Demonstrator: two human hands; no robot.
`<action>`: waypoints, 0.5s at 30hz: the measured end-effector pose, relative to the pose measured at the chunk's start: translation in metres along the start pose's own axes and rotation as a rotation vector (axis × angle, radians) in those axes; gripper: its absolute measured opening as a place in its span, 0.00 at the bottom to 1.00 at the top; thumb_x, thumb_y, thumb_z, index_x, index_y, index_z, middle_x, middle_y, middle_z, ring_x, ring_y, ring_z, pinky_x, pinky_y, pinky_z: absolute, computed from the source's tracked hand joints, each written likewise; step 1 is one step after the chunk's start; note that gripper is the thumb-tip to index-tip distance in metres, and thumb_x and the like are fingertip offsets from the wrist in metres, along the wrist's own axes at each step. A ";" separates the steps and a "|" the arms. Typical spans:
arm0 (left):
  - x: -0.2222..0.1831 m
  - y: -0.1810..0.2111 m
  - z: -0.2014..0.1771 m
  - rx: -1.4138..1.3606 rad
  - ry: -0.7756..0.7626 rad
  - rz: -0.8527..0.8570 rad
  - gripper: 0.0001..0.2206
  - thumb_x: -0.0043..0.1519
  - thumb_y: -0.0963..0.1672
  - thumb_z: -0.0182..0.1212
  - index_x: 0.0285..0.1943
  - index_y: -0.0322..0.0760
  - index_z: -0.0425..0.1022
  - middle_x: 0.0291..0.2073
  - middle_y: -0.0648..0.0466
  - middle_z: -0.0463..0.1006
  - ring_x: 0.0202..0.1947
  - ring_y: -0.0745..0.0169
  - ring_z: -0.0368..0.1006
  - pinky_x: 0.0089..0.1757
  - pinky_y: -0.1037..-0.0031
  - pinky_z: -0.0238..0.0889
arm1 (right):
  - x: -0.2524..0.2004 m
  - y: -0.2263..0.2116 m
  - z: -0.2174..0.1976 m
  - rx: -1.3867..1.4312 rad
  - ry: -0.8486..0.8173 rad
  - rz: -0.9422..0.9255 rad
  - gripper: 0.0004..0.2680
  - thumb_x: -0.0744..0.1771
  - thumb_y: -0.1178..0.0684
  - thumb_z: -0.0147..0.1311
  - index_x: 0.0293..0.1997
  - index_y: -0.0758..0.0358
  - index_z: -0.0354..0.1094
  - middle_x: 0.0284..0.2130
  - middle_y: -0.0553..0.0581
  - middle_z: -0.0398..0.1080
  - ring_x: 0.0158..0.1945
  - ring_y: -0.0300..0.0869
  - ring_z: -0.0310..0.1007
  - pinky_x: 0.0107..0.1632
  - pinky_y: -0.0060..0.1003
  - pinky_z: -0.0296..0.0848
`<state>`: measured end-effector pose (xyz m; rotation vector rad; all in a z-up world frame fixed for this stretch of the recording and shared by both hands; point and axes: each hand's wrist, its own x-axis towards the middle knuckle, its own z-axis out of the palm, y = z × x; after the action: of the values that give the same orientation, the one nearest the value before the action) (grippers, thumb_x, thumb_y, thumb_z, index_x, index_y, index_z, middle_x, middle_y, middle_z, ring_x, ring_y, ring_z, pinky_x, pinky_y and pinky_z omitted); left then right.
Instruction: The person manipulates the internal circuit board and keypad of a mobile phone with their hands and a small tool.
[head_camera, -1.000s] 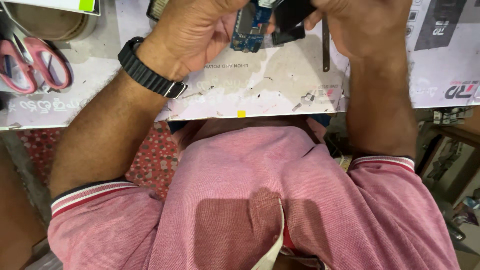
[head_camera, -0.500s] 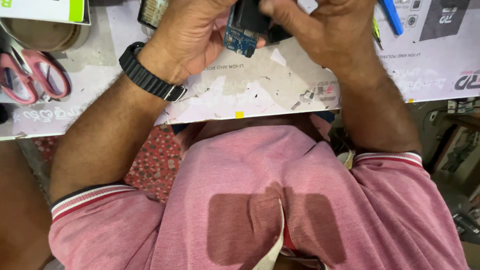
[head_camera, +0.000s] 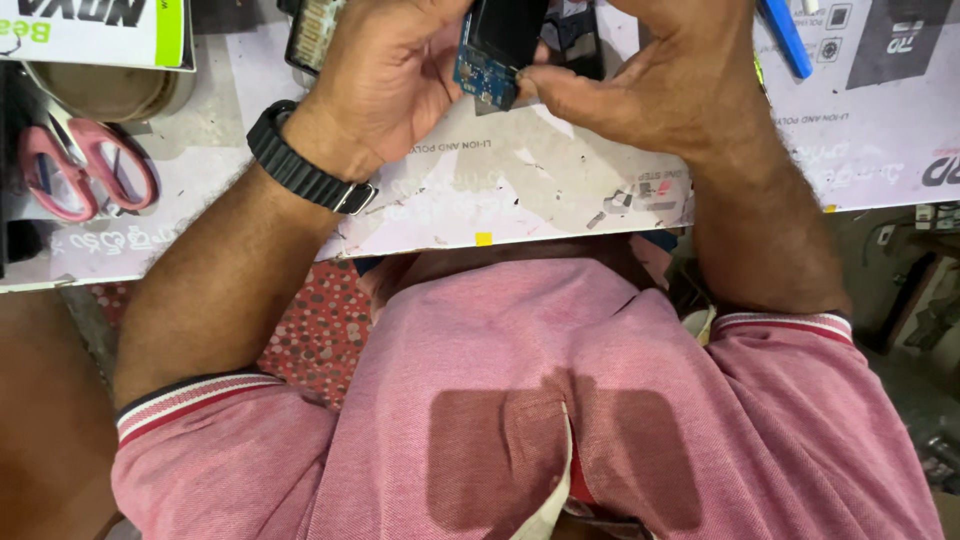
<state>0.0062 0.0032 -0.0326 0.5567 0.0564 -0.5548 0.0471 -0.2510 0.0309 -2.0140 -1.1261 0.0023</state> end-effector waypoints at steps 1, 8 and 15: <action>0.000 0.000 0.000 0.023 -0.031 0.012 0.15 0.74 0.44 0.55 0.61 0.22 0.73 0.50 0.39 0.81 0.49 0.49 0.81 0.52 0.62 0.79 | 0.000 0.001 -0.001 0.012 0.003 -0.009 0.15 0.66 0.60 0.72 0.55 0.70 0.71 0.44 0.59 0.75 0.46 0.43 0.77 0.49 0.34 0.74; -0.003 -0.001 -0.003 0.073 -0.105 0.080 0.15 0.76 0.45 0.60 0.59 0.23 0.74 0.48 0.41 0.82 0.48 0.51 0.82 0.50 0.65 0.78 | 0.000 0.006 -0.002 0.008 0.030 -0.075 0.15 0.66 0.58 0.76 0.50 0.70 0.69 0.43 0.59 0.73 0.46 0.45 0.76 0.48 0.36 0.73; -0.004 0.001 -0.003 0.063 -0.103 0.087 0.14 0.76 0.45 0.61 0.58 0.23 0.75 0.46 0.41 0.82 0.45 0.52 0.82 0.47 0.67 0.78 | -0.002 0.008 -0.001 0.060 0.027 -0.084 0.15 0.66 0.59 0.73 0.54 0.69 0.68 0.47 0.59 0.73 0.49 0.44 0.76 0.52 0.35 0.73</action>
<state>0.0034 0.0072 -0.0338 0.5888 -0.0826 -0.5012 0.0521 -0.2550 0.0263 -1.9075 -1.1800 -0.0337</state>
